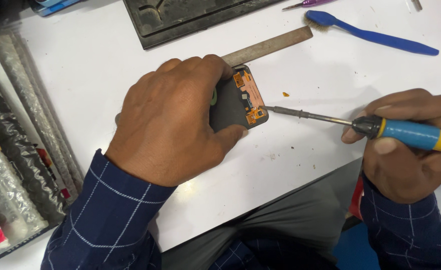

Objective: The person uses a soldering iron and solder wire to work on a small circuit board attached to a smartphone screen. They repeatedly apply heat and solder to specific points on the board, occasionally cleaning the iron tip on a metal bar.

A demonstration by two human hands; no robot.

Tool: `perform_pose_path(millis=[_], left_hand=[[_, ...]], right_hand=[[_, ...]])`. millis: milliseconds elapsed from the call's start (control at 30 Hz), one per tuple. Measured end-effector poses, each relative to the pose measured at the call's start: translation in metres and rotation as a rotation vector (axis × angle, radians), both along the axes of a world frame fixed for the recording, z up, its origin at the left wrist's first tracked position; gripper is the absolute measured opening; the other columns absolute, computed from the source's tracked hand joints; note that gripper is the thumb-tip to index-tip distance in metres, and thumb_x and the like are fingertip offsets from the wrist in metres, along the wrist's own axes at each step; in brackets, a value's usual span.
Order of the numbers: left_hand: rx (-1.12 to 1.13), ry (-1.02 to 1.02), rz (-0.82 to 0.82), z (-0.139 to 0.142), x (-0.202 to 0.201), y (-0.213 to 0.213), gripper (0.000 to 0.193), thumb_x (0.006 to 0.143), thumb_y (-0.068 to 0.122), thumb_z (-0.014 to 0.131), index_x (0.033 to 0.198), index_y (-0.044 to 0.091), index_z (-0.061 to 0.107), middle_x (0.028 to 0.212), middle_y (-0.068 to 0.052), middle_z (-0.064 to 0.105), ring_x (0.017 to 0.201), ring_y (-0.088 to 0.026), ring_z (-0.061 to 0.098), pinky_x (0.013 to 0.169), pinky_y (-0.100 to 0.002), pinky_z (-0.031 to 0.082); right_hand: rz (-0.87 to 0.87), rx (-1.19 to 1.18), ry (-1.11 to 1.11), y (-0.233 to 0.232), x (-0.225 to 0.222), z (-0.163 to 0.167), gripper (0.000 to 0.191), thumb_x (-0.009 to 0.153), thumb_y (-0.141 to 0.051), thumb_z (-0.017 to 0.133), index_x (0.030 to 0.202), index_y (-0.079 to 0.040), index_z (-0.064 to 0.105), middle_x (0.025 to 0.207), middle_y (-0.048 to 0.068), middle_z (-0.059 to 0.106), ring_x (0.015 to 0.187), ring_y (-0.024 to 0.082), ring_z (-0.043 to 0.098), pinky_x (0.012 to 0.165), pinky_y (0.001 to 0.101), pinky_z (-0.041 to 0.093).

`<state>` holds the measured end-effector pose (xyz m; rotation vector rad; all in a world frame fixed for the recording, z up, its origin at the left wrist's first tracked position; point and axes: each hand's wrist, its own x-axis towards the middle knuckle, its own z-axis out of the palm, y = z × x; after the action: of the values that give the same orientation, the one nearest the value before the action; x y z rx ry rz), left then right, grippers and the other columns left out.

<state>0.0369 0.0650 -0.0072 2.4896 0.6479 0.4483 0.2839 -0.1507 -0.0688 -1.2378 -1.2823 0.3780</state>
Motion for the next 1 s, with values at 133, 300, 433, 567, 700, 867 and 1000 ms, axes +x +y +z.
perform_pose_path(millis=[133,300,433,567,700,867,1000], left_hand=[[-0.005,0.015,0.006,0.0006,0.0003,-0.0003,0.056,0.067,0.026,0.093,0.107,-0.003,0.068,0.081,-0.015,0.068,0.073,-0.028,0.066,0.062,-0.044,0.051],[0.024,-0.004,0.004,0.0012,0.0005,-0.0006,0.055,0.064,0.023,0.093,0.104,-0.004,0.068,0.077,-0.015,0.069,0.069,-0.028,0.067,0.059,-0.043,0.052],[0.004,-0.009,0.000,0.0005,0.0003,-0.0005,0.058,0.066,0.026,0.094,0.108,-0.003,0.067,0.083,-0.015,0.069,0.074,-0.028,0.067,0.063,-0.043,0.052],[-0.002,0.000,0.003,-0.0007,0.0001,-0.0005,0.057,0.067,0.026,0.093,0.108,-0.003,0.067,0.082,-0.015,0.069,0.074,-0.028,0.067,0.063,-0.043,0.052],[0.000,0.004,0.002,-0.0009,-0.0001,-0.0004,0.057,0.067,0.027,0.094,0.108,-0.003,0.068,0.082,-0.015,0.069,0.074,-0.028,0.067,0.063,-0.043,0.052],[-0.004,0.017,0.006,-0.0004,0.0003,-0.0007,0.057,0.066,0.026,0.093,0.108,-0.003,0.068,0.082,-0.015,0.069,0.073,-0.028,0.067,0.063,-0.044,0.052],[-0.005,0.014,0.003,0.0000,0.0003,-0.0001,0.057,0.066,0.027,0.093,0.108,-0.003,0.068,0.082,-0.015,0.069,0.074,-0.028,0.067,0.063,-0.044,0.052]], right_hand=[[-0.008,0.000,-0.033,0.0004,-0.0015,0.0008,0.024,0.102,-0.009,0.073,0.119,0.000,0.060,0.097,0.020,0.067,0.076,0.027,0.074,0.068,0.0376,0.067],[-0.048,0.001,-0.028,0.0034,-0.0028,0.0018,0.026,0.100,-0.010,0.071,0.121,0.000,0.059,0.093,0.021,0.067,0.073,0.026,0.074,0.068,0.0375,0.067],[-0.026,0.013,0.010,0.0040,-0.0012,0.0013,0.025,0.099,-0.010,0.072,0.119,0.000,0.059,0.091,0.020,0.067,0.071,0.025,0.074,0.066,0.0384,0.067],[-0.003,0.010,0.035,0.0004,-0.0027,0.0004,0.023,0.101,-0.009,0.073,0.118,0.002,0.060,0.094,0.022,0.067,0.072,0.026,0.073,0.067,0.0379,0.066],[0.019,0.027,0.027,0.0021,-0.0019,-0.0004,0.026,0.101,-0.009,0.074,0.119,0.002,0.059,0.097,0.022,0.067,0.073,0.027,0.073,0.067,0.0376,0.067],[0.003,0.015,-0.065,0.0023,-0.0008,0.0015,0.027,0.103,-0.010,0.071,0.123,0.001,0.057,0.098,0.021,0.067,0.076,0.026,0.074,0.069,0.0372,0.067],[-0.008,0.031,-0.010,0.0010,-0.0024,-0.0010,0.023,0.105,-0.010,0.070,0.121,0.001,0.058,0.097,0.020,0.067,0.076,0.026,0.074,0.070,0.0385,0.068]])
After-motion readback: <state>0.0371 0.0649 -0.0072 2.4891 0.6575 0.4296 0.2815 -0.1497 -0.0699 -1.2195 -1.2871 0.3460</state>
